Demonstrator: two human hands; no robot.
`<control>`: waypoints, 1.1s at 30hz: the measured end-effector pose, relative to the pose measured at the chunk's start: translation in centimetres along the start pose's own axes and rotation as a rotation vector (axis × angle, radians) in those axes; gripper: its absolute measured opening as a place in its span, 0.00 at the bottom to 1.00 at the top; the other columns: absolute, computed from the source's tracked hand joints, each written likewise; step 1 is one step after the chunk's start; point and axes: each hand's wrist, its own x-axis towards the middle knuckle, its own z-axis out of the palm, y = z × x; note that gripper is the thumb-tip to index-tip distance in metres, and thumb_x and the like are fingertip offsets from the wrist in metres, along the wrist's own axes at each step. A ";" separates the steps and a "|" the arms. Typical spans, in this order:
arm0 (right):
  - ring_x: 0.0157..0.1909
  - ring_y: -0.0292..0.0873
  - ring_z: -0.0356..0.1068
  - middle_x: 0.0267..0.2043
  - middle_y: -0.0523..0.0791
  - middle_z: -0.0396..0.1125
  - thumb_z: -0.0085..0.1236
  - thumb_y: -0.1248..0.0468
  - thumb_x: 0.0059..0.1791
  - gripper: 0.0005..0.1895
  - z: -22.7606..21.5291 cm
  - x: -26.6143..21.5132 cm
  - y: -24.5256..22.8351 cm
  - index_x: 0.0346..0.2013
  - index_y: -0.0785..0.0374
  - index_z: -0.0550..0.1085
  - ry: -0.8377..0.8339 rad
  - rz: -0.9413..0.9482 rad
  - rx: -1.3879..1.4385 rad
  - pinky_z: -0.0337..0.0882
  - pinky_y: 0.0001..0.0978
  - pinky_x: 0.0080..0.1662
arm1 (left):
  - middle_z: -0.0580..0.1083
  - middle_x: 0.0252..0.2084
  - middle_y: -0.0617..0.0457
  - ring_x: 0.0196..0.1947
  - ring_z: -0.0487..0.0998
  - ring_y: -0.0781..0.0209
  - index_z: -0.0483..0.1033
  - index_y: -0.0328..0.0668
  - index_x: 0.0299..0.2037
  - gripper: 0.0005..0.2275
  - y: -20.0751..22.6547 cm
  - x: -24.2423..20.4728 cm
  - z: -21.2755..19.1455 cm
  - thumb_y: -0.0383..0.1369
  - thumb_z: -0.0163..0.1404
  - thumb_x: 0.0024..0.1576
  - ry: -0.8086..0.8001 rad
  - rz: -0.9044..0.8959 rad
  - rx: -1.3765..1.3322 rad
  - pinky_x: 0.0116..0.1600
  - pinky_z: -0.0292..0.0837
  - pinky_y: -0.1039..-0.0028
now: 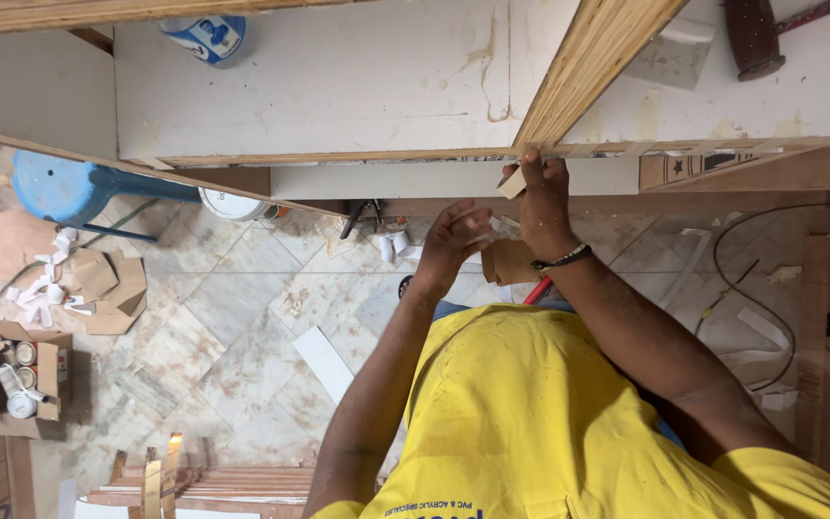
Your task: The person applies masking tape to the edges of a wooden frame structure. They tear off strips of tape and press them onto the wood, smoothing them down with their fingers to secure the pieces.
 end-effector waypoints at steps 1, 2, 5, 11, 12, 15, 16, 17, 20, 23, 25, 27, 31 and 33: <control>0.44 0.38 0.71 0.45 0.45 0.67 0.62 0.50 0.53 0.25 0.0 -0.6 -0.3 0.49 0.68 0.66 0.001 -0.011 -0.064 0.75 0.31 0.43 | 0.71 0.62 0.47 0.58 0.75 0.56 0.62 0.41 0.66 0.21 0.7 0.4 0.5 0.30 0.49 0.63 -0.024 0.022 -0.045 0.60 0.74 0.67; 0.45 0.37 0.71 0.47 0.45 0.69 0.61 0.51 0.53 0.26 -0.2 -1.2 -0.6 0.51 0.69 0.66 0.002 -0.022 -0.128 0.75 0.30 0.44 | 0.69 0.65 0.47 0.61 0.73 0.54 0.61 0.41 0.67 0.22 1.3 0.8 1.0 0.31 0.50 0.62 -0.048 0.043 -0.090 0.63 0.72 0.65; 0.44 0.34 0.67 0.47 0.43 0.66 0.64 0.58 0.52 0.32 -2.2 -3.2 -1.4 0.65 0.68 0.62 -0.175 0.030 -0.076 0.71 0.26 0.46 | 0.66 0.68 0.46 0.67 0.69 0.50 0.62 0.40 0.66 0.24 2.6 2.3 2.4 0.35 0.52 0.61 -0.220 0.135 -0.288 0.70 0.65 0.61; 0.36 0.33 0.64 0.40 0.43 0.65 0.62 0.63 0.52 0.33 -8.1 -6.5 -1.3 0.68 0.71 0.62 -0.115 0.187 -0.241 0.67 0.25 0.39 | 0.70 0.62 0.37 0.71 0.66 0.40 0.70 0.34 0.51 0.12 3.1 5.5 3.3 0.35 0.54 0.68 -0.354 0.176 -0.602 0.76 0.57 0.53; 0.36 0.33 0.64 0.40 0.42 0.66 0.61 0.63 0.52 0.33 -8.9 -6.9 -1.1 0.68 0.71 0.62 -0.110 0.182 -0.245 0.67 0.25 0.39 | 0.71 0.60 0.36 0.70 0.66 0.40 0.71 0.34 0.51 0.12 3.0 5.7 3.5 0.36 0.53 0.67 -0.346 0.149 -0.646 0.76 0.57 0.53; 0.36 0.32 0.64 0.42 0.41 0.66 0.59 0.64 0.52 0.31 -10.4 -7.4 -0.9 0.68 0.70 0.62 -0.088 0.167 -0.228 0.68 0.24 0.38 | 0.71 0.60 0.39 0.70 0.65 0.41 0.72 0.35 0.53 0.12 2.6 5.6 4.7 0.38 0.52 0.70 -0.320 0.139 -0.683 0.76 0.56 0.51; 0.36 0.32 0.64 0.42 0.42 0.66 0.59 0.65 0.52 0.31 -10.6 -7.4 -0.8 0.68 0.71 0.62 -0.082 0.166 -0.213 0.68 0.24 0.38 | 0.71 0.61 0.40 0.70 0.65 0.43 0.72 0.38 0.54 0.12 2.3 5.6 5.3 0.38 0.51 0.68 -0.327 0.129 -0.680 0.77 0.56 0.52; 0.36 0.33 0.64 0.41 0.42 0.66 0.59 0.65 0.53 0.30 -10.8 -7.4 -0.8 0.67 0.71 0.63 -0.075 0.163 -0.197 0.68 0.24 0.38 | 0.71 0.63 0.41 0.70 0.66 0.44 0.72 0.40 0.54 0.12 2.1 5.5 6.1 0.37 0.51 0.67 -0.337 0.119 -0.676 0.77 0.56 0.52; 0.35 0.32 0.65 0.43 0.41 0.67 0.58 0.66 0.51 0.28 -11.0 -7.5 -1.1 0.66 0.69 0.64 -0.040 0.143 -0.280 0.69 0.24 0.37 | 0.70 0.65 0.42 0.71 0.66 0.45 0.71 0.42 0.55 0.12 1.2 5.7 7.9 0.37 0.51 0.67 -0.353 0.111 -0.687 0.78 0.56 0.52; 0.33 0.32 0.65 0.40 0.42 0.67 0.59 0.66 0.51 0.27 -11.5 -7.7 -1.4 0.65 0.68 0.66 -0.066 0.105 -0.286 0.68 0.24 0.37 | 0.68 0.67 0.42 0.71 0.65 0.46 0.70 0.42 0.61 0.17 0.5 6.5 8.8 0.42 0.50 0.67 -0.370 0.111 -0.695 0.79 0.55 0.51; 0.32 0.32 0.65 0.39 0.42 0.67 0.60 0.65 0.51 0.28 -12.1 -7.9 -1.4 0.64 0.67 0.67 -0.049 0.135 -0.287 0.68 0.23 0.36 | 0.68 0.67 0.42 0.70 0.65 0.45 0.68 0.41 0.64 0.22 0.3 7.2 9.1 0.47 0.49 0.67 -0.359 0.115 -0.692 0.79 0.55 0.50; 0.31 0.31 0.64 0.38 0.42 0.67 0.60 0.64 0.51 0.27 -12.8 -8.1 -1.2 0.64 0.66 0.67 -0.041 0.152 -0.287 0.68 0.23 0.36 | 0.67 0.66 0.41 0.69 0.65 0.44 0.66 0.40 0.65 0.26 0.6 8.0 9.6 0.53 0.48 0.68 -0.322 0.124 -0.687 0.79 0.55 0.47; 0.32 0.31 0.65 0.39 0.41 0.68 0.62 0.63 0.51 0.28 -13.5 -8.6 -1.1 0.64 0.66 0.68 -0.044 0.150 -0.300 0.68 0.23 0.37 | 0.69 0.65 0.42 0.67 0.68 0.45 0.64 0.38 0.67 0.36 1.5 8.7 10.5 0.61 0.46 0.60 -0.268 0.099 -0.772 0.74 0.57 0.51; 0.33 0.30 0.65 0.41 0.40 0.68 0.62 0.62 0.50 0.28 -13.6 -8.8 -1.3 0.64 0.65 0.68 -0.055 0.145 -0.311 0.69 0.22 0.37 | 0.71 0.63 0.42 0.64 0.70 0.45 0.65 0.39 0.65 0.35 1.8 8.8 10.6 0.60 0.48 0.58 -0.232 0.095 -0.773 0.72 0.59 0.51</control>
